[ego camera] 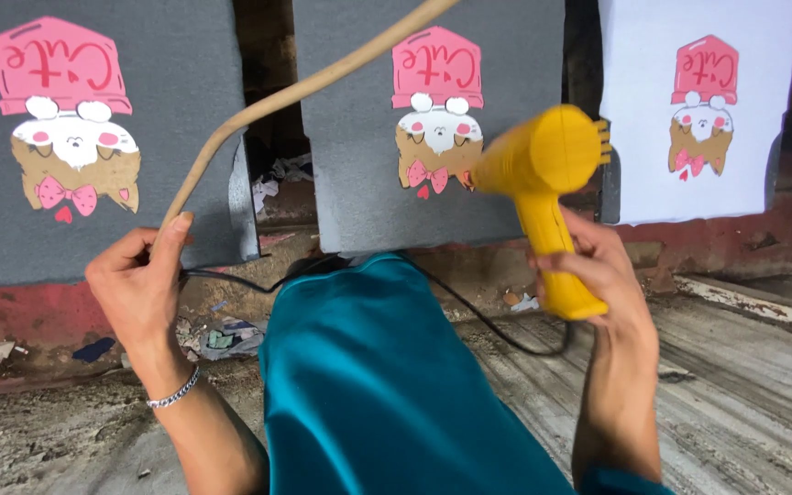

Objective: Drying printed designs on t-shirts using a heat gun while moving along a production line.

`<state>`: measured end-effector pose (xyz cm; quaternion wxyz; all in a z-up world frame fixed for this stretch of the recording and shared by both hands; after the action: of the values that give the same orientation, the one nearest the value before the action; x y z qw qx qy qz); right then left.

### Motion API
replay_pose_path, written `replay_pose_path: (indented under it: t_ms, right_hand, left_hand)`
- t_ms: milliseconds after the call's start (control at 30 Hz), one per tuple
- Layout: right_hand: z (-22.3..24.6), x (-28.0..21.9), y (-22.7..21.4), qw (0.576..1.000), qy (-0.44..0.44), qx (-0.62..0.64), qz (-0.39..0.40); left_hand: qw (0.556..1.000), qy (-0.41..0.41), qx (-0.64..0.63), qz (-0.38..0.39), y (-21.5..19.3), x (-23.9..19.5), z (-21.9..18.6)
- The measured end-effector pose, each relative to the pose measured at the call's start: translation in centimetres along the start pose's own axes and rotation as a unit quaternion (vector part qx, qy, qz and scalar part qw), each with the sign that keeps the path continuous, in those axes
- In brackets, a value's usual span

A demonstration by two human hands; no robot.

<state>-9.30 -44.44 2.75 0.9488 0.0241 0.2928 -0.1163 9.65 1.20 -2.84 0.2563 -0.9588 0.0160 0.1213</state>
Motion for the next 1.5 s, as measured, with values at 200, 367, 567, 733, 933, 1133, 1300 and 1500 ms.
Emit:
replay_pose_path:
  t_ms: [200, 367, 567, 733, 933, 1133, 1300, 1500]
  right_hand:
    - [-0.8, 2.1, 0.0, 0.998, 0.001, 0.066, -0.019]
    - [-1.6, -0.7, -0.9, 0.998, 0.020, 0.051, 0.022]
    - [-0.9, 0.1, -2.2, 0.998, -0.008, 0.047, -0.047]
    - [-2.9, 0.5, -2.2, 0.993, 0.001, 0.112, 0.044]
    - [-2.5, 2.3, -5.9, 0.986, -0.029, 0.094, -0.138]
    - [0.6, 4.6, -2.4, 0.997, 0.026, 0.047, -0.056]
    - [3.3, 8.5, 0.8, 0.990, -0.055, 0.122, 0.033]
    - [1.5, 5.4, -1.3, 0.996, 0.016, 0.063, -0.060]
  left_hand:
    - [1.000, 0.007, -0.010, 0.009, 0.8, 0.6, -0.1]
    - [1.000, -0.002, -0.010, 0.012, 1.0, 0.6, -0.3]
    - [0.998, 0.022, 0.009, 0.054, 2.0, 0.9, -1.0]
    - [0.972, -0.064, 0.032, 0.224, 4.8, -1.1, -2.6]
    - [0.883, -0.112, 0.055, 0.453, 10.5, -8.0, -4.9]
    - [0.751, 0.073, 0.049, 0.654, 14.3, -13.7, -6.3]
    - [0.724, -0.043, 0.054, 0.686, 14.1, -14.5, -5.1]
    - [0.722, -0.038, 0.042, 0.690, 13.8, -14.4, -5.4]
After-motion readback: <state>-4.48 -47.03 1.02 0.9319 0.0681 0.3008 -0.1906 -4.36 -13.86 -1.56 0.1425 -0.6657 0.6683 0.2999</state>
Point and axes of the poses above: each hand's wrist, its own x-axis towards the middle knuckle, its own y-axis out of the palm, z = x × y, the point moved 10 cm from there along x, towards the middle knuckle, and after that the axes turned 2 degrees about z, right-handed, at the moved point
